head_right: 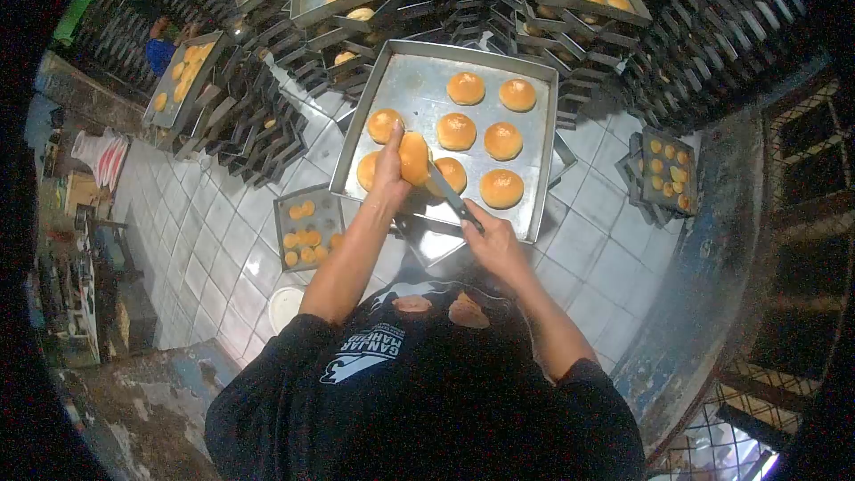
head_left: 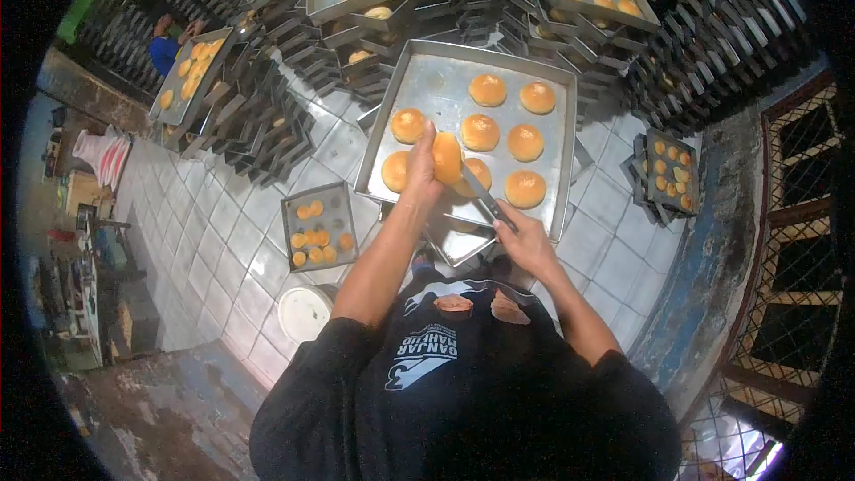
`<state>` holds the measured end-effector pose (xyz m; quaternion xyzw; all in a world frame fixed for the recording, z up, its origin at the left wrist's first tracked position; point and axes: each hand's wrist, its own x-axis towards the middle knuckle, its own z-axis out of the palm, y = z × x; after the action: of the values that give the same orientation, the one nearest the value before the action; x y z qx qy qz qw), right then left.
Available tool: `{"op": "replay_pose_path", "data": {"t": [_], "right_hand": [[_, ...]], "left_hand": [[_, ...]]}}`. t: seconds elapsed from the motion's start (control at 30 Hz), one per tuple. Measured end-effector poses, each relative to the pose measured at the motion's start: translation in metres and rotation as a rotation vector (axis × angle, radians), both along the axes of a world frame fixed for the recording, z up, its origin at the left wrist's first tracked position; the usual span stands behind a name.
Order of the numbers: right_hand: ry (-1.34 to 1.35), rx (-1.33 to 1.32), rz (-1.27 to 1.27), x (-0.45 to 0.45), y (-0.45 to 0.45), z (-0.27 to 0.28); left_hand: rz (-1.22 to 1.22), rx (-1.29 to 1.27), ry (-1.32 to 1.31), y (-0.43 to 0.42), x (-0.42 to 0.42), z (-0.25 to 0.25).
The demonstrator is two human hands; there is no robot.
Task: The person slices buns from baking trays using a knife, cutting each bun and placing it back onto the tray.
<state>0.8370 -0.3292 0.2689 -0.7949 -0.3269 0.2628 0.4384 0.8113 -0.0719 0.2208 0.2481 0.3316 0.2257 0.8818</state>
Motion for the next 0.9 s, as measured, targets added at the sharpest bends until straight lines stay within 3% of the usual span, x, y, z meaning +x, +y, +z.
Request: {"op": "replay_pose_path", "data": {"t": [0.13, 0.33, 0.5, 0.63, 0.73, 0.9], "right_hand": [[0.069, -0.037, -0.048, 0.003, 0.043, 0.008], [0.04, 0.122, -0.033, -0.006, 0.003, -0.014], [0.076, 0.021, -0.053, 0.002, 0.047, -0.015], [0.14, 0.011, -0.071, -0.001, 0.053, 0.002], [0.136, 0.076, -0.041, -0.007, 0.03, -0.013], [0.144, 0.066, -0.07, 0.005, 0.064, -0.027]], "left_hand": [[0.026, -0.021, 0.047, -0.025, 0.005, 0.005], [0.086, -0.043, -0.007, 0.017, 0.004, 0.007], [0.064, 0.019, 0.06, -0.018, 0.015, -0.009], [0.118, -0.027, 0.099, 0.005, 0.02, -0.003], [0.093, -0.06, 0.06, 0.022, 0.02, -0.003], [0.071, 0.02, 0.13, -0.013, 0.023, -0.002]]}}
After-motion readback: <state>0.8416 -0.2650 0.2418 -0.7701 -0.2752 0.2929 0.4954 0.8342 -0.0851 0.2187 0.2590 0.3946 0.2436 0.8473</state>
